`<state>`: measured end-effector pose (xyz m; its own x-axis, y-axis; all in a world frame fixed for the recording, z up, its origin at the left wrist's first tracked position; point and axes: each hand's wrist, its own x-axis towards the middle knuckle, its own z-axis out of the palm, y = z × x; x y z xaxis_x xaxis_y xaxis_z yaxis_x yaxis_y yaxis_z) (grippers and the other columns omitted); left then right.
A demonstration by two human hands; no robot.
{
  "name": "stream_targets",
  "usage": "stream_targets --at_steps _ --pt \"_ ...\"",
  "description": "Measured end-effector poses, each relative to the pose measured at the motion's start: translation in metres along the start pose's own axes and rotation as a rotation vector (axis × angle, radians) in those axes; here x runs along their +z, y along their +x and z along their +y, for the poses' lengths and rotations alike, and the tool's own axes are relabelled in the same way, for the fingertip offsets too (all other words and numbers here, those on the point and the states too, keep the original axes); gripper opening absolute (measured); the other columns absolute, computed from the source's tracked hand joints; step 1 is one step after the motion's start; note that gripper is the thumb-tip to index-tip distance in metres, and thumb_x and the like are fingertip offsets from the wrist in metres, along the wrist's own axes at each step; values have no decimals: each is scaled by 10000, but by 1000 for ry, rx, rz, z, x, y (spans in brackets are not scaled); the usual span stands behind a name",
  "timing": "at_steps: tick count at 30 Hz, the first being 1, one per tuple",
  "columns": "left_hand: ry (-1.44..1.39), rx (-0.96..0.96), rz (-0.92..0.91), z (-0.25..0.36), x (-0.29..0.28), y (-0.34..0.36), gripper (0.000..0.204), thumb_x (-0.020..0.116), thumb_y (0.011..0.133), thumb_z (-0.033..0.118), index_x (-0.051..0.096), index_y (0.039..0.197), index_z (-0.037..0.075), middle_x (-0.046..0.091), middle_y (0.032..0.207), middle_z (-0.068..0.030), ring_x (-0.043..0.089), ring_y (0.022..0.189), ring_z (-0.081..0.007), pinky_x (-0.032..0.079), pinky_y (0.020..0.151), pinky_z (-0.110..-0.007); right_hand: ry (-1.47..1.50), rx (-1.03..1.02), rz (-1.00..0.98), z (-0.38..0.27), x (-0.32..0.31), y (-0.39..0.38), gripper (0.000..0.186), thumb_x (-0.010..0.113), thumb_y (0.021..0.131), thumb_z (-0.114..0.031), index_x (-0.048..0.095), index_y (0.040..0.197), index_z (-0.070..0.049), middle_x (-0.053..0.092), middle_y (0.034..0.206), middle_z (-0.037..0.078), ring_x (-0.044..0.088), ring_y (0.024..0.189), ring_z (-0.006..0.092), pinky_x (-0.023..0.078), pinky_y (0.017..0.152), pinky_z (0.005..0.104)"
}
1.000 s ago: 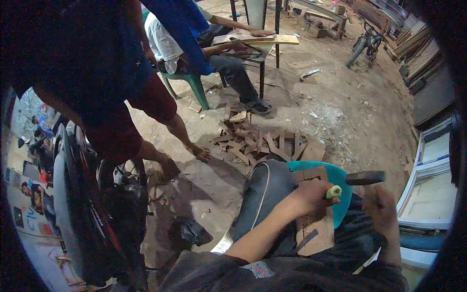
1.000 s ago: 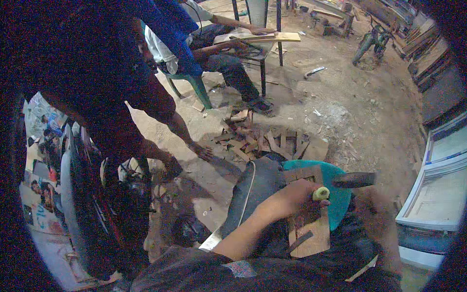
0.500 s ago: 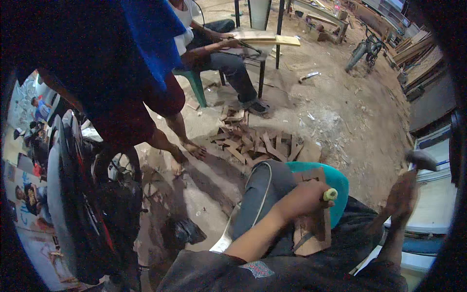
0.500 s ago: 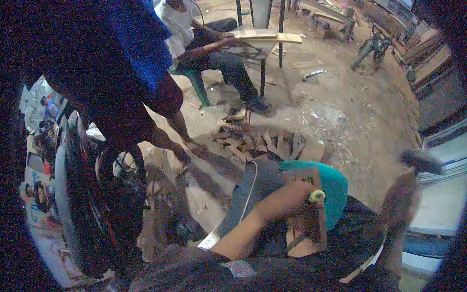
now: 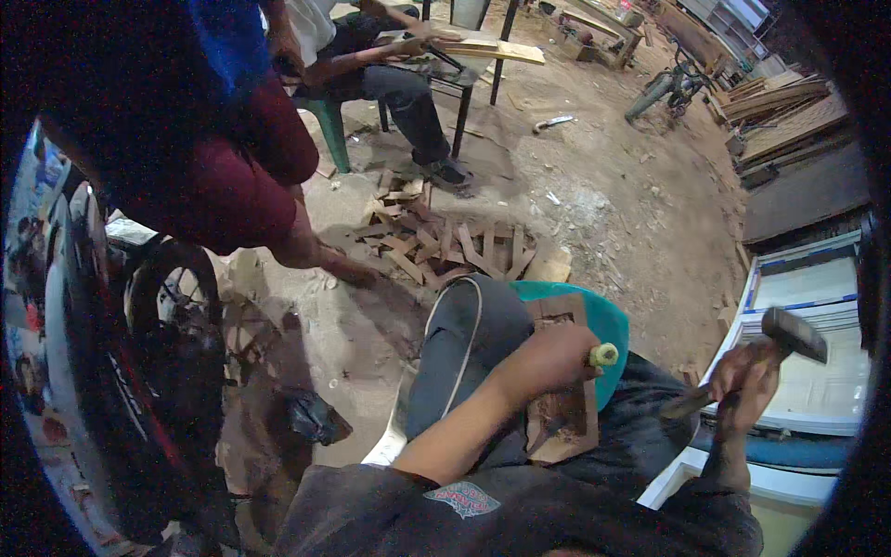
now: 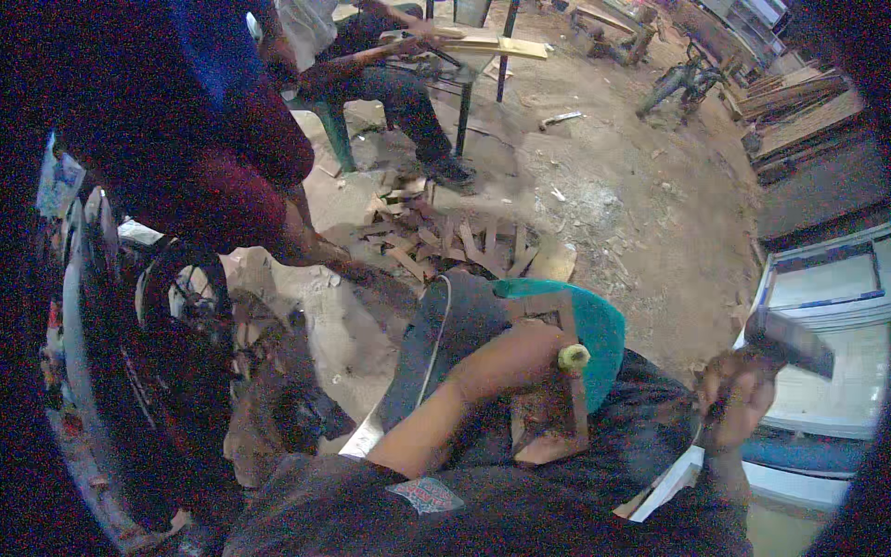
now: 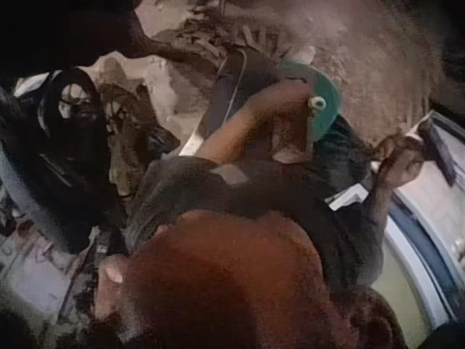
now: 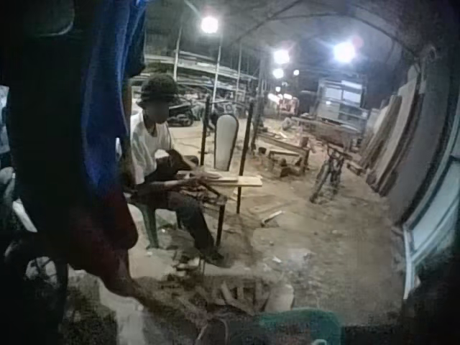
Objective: The person carves a piece of wood held on their lap by striking a chisel with a hammer.
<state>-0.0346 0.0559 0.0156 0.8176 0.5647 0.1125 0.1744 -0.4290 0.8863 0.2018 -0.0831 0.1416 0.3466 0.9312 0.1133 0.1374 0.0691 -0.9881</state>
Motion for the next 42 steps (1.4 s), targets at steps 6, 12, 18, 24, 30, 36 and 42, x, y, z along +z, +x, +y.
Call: stream_targets --at_steps 6,12,18,24,30,36,42 --pt "24 -24 -14 1 5 1 139 595 760 128 666 865 72 661 859 -196 650 857 -371 513 726 -459 -916 -209 -257 38 47 -5 170 582 875 -157 568 956 -7 499 665 18 464 565 114 370 511 275" --pt "-5 -101 -2 2 2 -2 165 616 746 164 688 850 59 659 871 -219 653 871 -370 511 734 -468 -672 -178 -101 29 0 2 217 553 945 -236 550 968 -20 500 670 5 441 524 69 348 455 212" --pt "-18 -174 105 11 1 -8 165 591 742 85 685 843 -5 665 866 -222 656 848 -398 524 743 -471 -729 -202 -69 32 -4 -9 182 558 939 -234 551 904 -56 519 761 23 483 651 114 409 562 257" --pt "-13 -150 65 8 -1 -11 159 589 735 59 699 843 18 680 875 -192 669 847 -374 542 727 -456 -839 -12 -80 27 17 -10 215 574 936 -259 539 908 -49 480 697 -5 435 560 79 346 472 229" --pt "22 -184 156 2 15 -4 156 625 771 163 722 880 106 700 911 -90 683 875 -265 518 701 -388 -46 -166 -60 -1 16 -3 175 591 921 -208 536 1001 -62 554 767 37 500 585 124 401 477 256" --pt "-8 -98 238 4 25 -3 146 595 719 73 691 826 50 685 865 -164 682 848 -329 539 713 -454 -1139 -93 -99 30 29 -22 121 565 901 -173 548 939 -60 475 707 -14 466 600 95 401 515 220" --pt "-53 -10 280 -3 13 -15 143 583 727 79 691 809 33 680 852 -179 681 816 -349 540 676 -473 -258 -171 -9 -17 37 2 163 507 935 -230 548 964 -75 533 745 52 520 586 126 454 477 258"
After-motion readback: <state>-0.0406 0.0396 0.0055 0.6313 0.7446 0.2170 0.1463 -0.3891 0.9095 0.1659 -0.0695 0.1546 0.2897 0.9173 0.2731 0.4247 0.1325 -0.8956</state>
